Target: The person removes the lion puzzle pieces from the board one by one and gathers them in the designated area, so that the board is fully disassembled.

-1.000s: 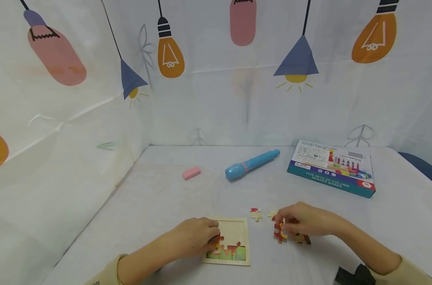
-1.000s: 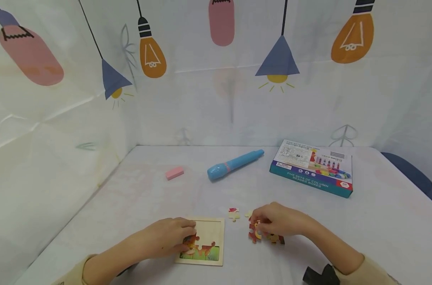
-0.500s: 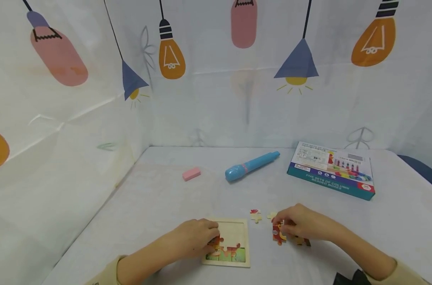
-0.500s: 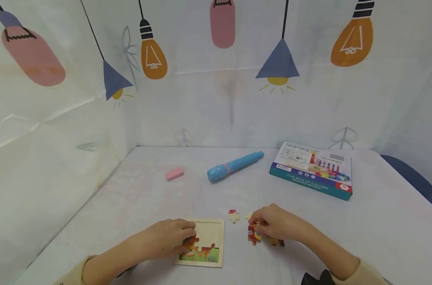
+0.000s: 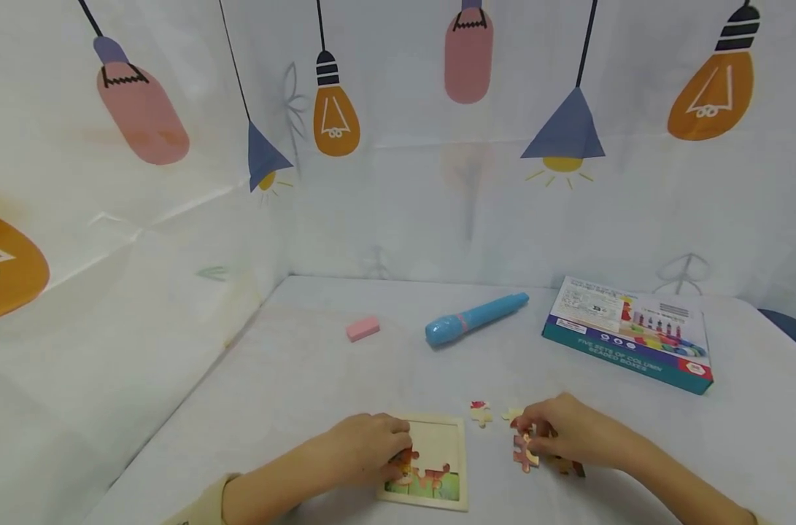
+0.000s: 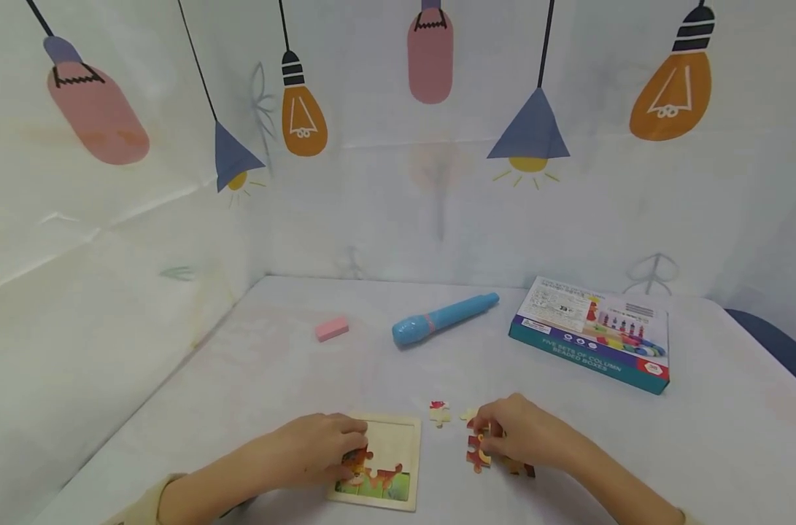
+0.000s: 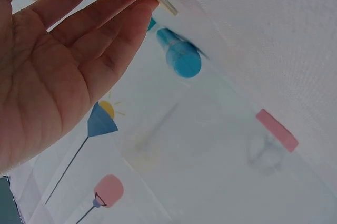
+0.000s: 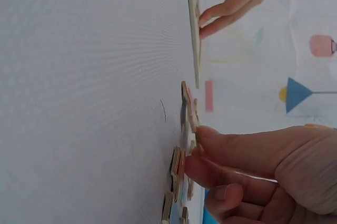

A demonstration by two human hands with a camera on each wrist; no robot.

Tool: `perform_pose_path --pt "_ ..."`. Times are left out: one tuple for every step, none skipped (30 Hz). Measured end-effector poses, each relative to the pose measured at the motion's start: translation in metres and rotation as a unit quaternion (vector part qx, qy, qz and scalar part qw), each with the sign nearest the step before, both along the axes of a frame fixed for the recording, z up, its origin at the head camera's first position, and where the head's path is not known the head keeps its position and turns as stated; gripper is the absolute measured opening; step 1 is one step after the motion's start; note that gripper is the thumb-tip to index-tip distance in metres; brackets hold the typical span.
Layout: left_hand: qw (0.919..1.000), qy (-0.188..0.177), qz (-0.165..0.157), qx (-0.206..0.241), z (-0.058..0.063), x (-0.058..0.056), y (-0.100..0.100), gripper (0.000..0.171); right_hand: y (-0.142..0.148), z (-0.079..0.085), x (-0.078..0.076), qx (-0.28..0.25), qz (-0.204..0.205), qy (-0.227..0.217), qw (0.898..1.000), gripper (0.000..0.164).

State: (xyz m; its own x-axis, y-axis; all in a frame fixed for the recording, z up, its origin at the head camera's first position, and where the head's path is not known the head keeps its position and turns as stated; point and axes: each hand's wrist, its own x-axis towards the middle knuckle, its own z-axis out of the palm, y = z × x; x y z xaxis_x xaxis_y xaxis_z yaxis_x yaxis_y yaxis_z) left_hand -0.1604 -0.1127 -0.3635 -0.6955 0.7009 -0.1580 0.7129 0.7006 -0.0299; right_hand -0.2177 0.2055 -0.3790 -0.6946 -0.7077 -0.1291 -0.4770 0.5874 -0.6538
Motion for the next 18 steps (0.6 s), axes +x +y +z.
perform_pose_path --pt "1.0 0.0 -0.001 -0.001 -0.0007 0.0003 -0.0001 0.028 0.0001 -0.001 0.0005 0.0 0.001 -0.002 1.0 0.017" --pt "1.0 0.002 -0.003 -0.001 -0.0016 0.0009 -0.0004 0.028 0.0002 -0.0016 0.001 0.001 0.001 -0.004 1.0 0.016" --pt "1.0 0.003 -0.006 0.001 -0.0025 0.0015 -0.0008 0.028 0.0 -0.0019 0.0014 0.002 0.001 -0.007 1.0 0.015" --pt "1.0 0.003 -0.007 0.002 -0.0033 0.0019 -0.0011 0.028 -0.0004 -0.0021 0.0017 0.003 0.001 -0.008 1.0 0.014" --pt "1.0 0.002 -0.008 0.005 -0.004 0.0022 -0.0016 0.028 -0.0008 -0.002 0.0019 0.004 0.002 -0.006 1.0 0.013" --pt "0.9999 0.002 -0.009 0.007 -0.0046 0.0025 -0.002 0.028 -0.0012 -0.002 0.0021 0.006 0.002 -0.006 1.0 0.012" --pt "0.9999 0.001 -0.009 0.01 -0.005 0.0027 -0.0023 0.028 -0.0015 -0.0019 0.0023 0.008 0.002 -0.004 1.0 0.011" --pt "0.9999 0.0 -0.011 0.013 -0.0055 0.0027 -0.0026 0.028 -0.0019 -0.0017 0.0025 0.01 0.001 -0.003 1.0 0.011" --pt "0.9998 -0.001 -0.011 0.015 -0.0057 0.0025 -0.0028 0.027 -0.0023 -0.0014 0.0028 0.012 0.0 -0.003 1.0 0.011" --pt "0.9998 -0.002 -0.012 0.017 -0.0056 0.0024 -0.003 0.027 -0.0026 -0.0012 0.003 0.013 0.0 0.0 1.0 0.011" --pt "0.9998 -0.002 -0.013 0.017 -0.0055 0.0023 -0.0031 0.027 -0.0029 -0.0011 0.0032 0.014 -0.001 0.001 1.0 0.011" --pt "0.9998 -0.001 -0.013 0.017 -0.0053 0.0021 -0.0032 0.027 -0.0032 -0.001 0.0034 0.014 -0.002 0.002 1.0 0.011" --pt "0.9998 0.0 -0.014 0.017 -0.005 0.0019 -0.0032 0.027 -0.0035 -0.0008 0.0034 0.014 -0.002 0.004 1.0 0.011" --pt "0.9997 0.001 -0.015 0.018 -0.0046 0.0016 -0.0031 0.027 -0.0037 -0.0006 0.0036 0.015 -0.003 0.005 1.0 0.011" --pt "0.9997 0.002 -0.016 0.017 -0.0042 0.0016 -0.0031 0.027 -0.0038 -0.0004 0.0036 0.014 -0.004 0.007 1.0 0.011" --pt "0.9997 0.004 -0.016 0.017 -0.0037 0.0014 -0.0031 0.026 -0.0039 -0.0003 0.0036 0.015 -0.005 0.009 1.0 0.011" --pt "0.9997 0.004 -0.016 0.017 -0.0034 0.0012 -0.003 0.026 -0.0039 -0.0001 0.0037 0.016 -0.007 0.01 1.0 0.011" --pt "0.9997 0.005 -0.016 0.017 -0.0031 0.001 -0.003 0.026 -0.004 0.0001 0.0037 0.018 -0.009 0.012 1.0 0.011"
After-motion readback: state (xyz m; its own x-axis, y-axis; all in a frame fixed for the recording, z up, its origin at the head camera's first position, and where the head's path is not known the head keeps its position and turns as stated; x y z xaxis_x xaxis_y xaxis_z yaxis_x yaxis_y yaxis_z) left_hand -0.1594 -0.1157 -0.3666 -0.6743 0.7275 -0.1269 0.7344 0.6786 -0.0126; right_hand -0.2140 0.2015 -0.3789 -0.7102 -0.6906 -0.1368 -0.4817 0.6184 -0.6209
